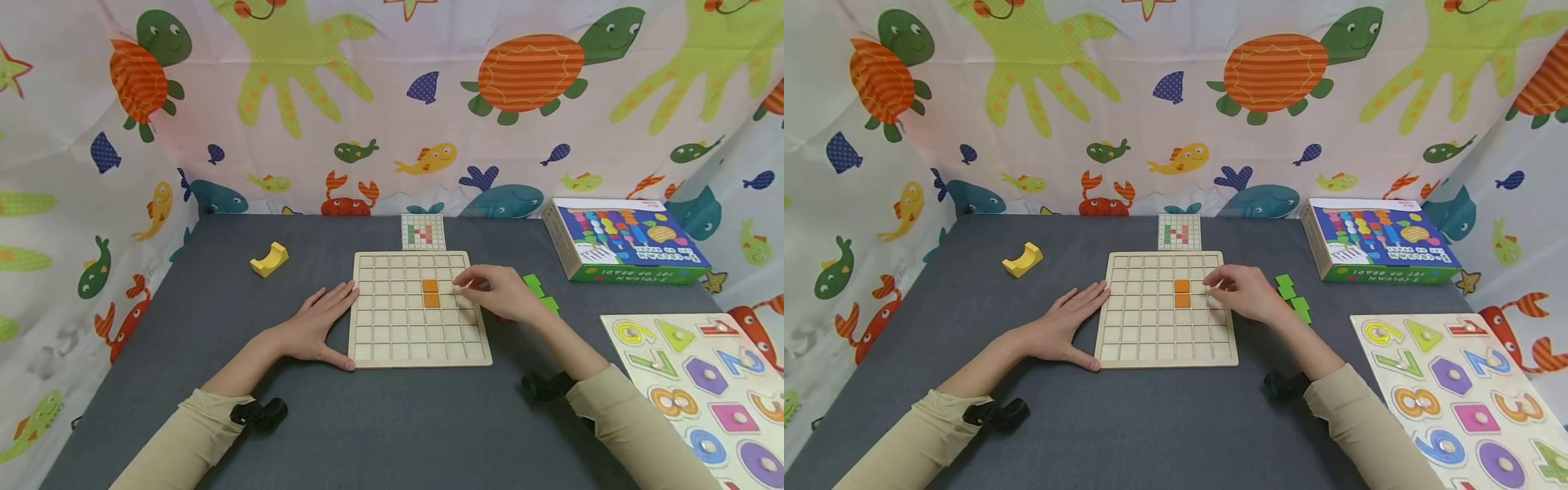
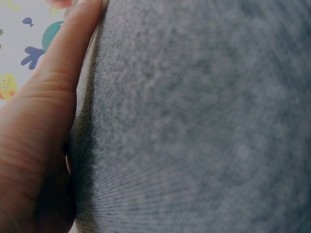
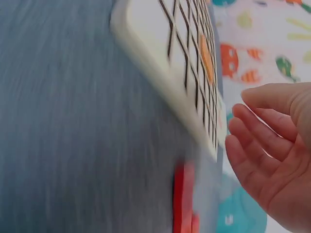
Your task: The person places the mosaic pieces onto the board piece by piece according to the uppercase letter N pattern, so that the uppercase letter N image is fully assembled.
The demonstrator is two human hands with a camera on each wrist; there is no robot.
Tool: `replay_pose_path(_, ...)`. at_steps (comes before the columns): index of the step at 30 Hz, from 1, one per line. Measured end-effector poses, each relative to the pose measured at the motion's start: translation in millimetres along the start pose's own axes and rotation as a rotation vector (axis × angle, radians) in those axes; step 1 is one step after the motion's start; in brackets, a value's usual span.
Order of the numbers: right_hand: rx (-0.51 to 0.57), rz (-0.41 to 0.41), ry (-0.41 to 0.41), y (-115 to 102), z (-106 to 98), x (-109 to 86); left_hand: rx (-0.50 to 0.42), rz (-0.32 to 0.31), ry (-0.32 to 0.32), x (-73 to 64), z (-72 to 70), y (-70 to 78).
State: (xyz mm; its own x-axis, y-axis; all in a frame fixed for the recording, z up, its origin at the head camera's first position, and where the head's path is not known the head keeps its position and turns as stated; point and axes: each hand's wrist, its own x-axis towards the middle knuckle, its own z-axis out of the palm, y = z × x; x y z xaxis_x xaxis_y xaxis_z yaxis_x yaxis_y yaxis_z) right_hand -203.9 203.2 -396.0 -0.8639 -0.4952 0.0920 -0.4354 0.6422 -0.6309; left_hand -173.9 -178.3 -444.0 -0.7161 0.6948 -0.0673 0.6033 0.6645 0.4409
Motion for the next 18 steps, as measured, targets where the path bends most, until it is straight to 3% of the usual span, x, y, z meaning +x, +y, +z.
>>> replay_pose_path(5,-0.068,0.101,-0.038,21.4,-27.9,-24.0,0.000,-0.002,-0.003,-1.2,-1.3,1.6)
replay_pose_path(11,-0.146,0.106,-0.092,39.7,-48.7,-51.2,-0.002,0.005,0.001,-2.1,-2.1,1.8)
replay_pose_path(18,-0.193,0.165,-0.135,50.3,-60.3,-64.5,-0.007,0.012,0.000,-2.1,-2.4,2.1)
